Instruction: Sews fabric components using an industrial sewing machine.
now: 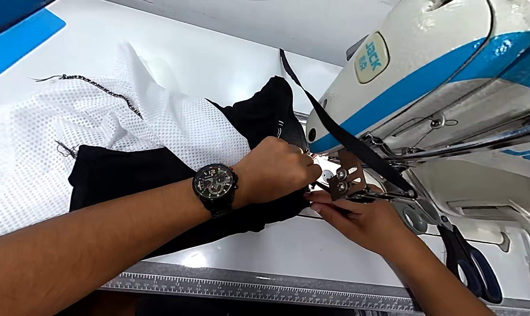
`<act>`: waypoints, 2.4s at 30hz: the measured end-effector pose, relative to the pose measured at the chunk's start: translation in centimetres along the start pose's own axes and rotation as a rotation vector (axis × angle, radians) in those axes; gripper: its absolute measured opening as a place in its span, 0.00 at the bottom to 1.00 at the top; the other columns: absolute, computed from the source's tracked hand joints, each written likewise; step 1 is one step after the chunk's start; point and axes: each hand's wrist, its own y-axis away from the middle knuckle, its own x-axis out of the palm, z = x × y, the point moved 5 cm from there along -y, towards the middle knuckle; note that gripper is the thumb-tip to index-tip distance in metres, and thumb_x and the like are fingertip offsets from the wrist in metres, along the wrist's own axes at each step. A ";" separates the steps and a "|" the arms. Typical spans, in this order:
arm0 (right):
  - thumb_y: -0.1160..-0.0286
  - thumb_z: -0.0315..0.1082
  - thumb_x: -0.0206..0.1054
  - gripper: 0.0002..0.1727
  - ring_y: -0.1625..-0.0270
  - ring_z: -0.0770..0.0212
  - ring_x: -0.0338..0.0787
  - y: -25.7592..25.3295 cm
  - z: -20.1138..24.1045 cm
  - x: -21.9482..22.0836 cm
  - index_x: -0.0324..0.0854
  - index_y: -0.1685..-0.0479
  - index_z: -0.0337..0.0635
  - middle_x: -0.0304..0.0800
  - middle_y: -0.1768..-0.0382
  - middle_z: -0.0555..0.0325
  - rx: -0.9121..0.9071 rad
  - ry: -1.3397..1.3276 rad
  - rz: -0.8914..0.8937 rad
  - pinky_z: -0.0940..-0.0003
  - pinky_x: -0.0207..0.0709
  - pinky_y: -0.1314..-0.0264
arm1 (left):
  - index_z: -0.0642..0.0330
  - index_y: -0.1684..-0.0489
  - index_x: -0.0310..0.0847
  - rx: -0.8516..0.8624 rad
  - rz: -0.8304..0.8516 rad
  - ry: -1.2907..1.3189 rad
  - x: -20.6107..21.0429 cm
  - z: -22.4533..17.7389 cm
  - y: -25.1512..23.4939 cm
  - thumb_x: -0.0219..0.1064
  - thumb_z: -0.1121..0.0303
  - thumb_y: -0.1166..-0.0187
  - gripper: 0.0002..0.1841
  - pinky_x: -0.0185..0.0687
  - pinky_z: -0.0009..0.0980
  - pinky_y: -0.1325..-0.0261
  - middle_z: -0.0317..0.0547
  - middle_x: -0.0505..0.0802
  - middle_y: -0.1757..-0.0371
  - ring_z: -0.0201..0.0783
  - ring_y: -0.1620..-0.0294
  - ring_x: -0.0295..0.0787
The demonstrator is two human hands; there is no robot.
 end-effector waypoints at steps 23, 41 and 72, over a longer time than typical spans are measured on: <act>0.22 0.46 0.60 0.20 0.42 0.33 0.88 2.7 -1.9 -4.4 0.91 0.48 0.44 0.90 0.48 0.41 0.388 0.603 -0.033 0.32 0.79 0.48 | 0.49 0.60 0.96 -0.336 0.122 0.043 0.6 -0.2 1.6 0.67 0.63 0.20 0.09 0.83 0.43 0.56 0.43 0.91 0.50 0.46 0.48 0.87; 0.20 0.40 0.69 0.17 0.32 0.55 0.89 -3.9 15.9 -0.1 0.88 0.35 0.49 0.91 0.36 0.57 -0.098 0.155 0.366 0.49 0.83 0.31 | 0.63 0.41 0.89 -0.404 0.390 0.431 -7.2 4.6 15.4 0.84 0.70 0.36 0.23 0.70 0.59 0.21 0.63 0.85 0.28 0.59 0.23 0.78; 0.21 0.28 0.66 0.02 0.54 0.60 0.88 -9.6 22.6 7.1 0.82 0.58 0.46 0.87 0.59 0.56 -0.513 0.145 -0.577 0.71 0.85 0.50 | 0.56 0.57 0.77 -0.197 -0.683 -0.572 -13.2 -6.1 24.6 0.57 0.71 0.13 0.04 0.73 0.38 0.36 0.43 0.82 0.66 0.42 0.54 0.80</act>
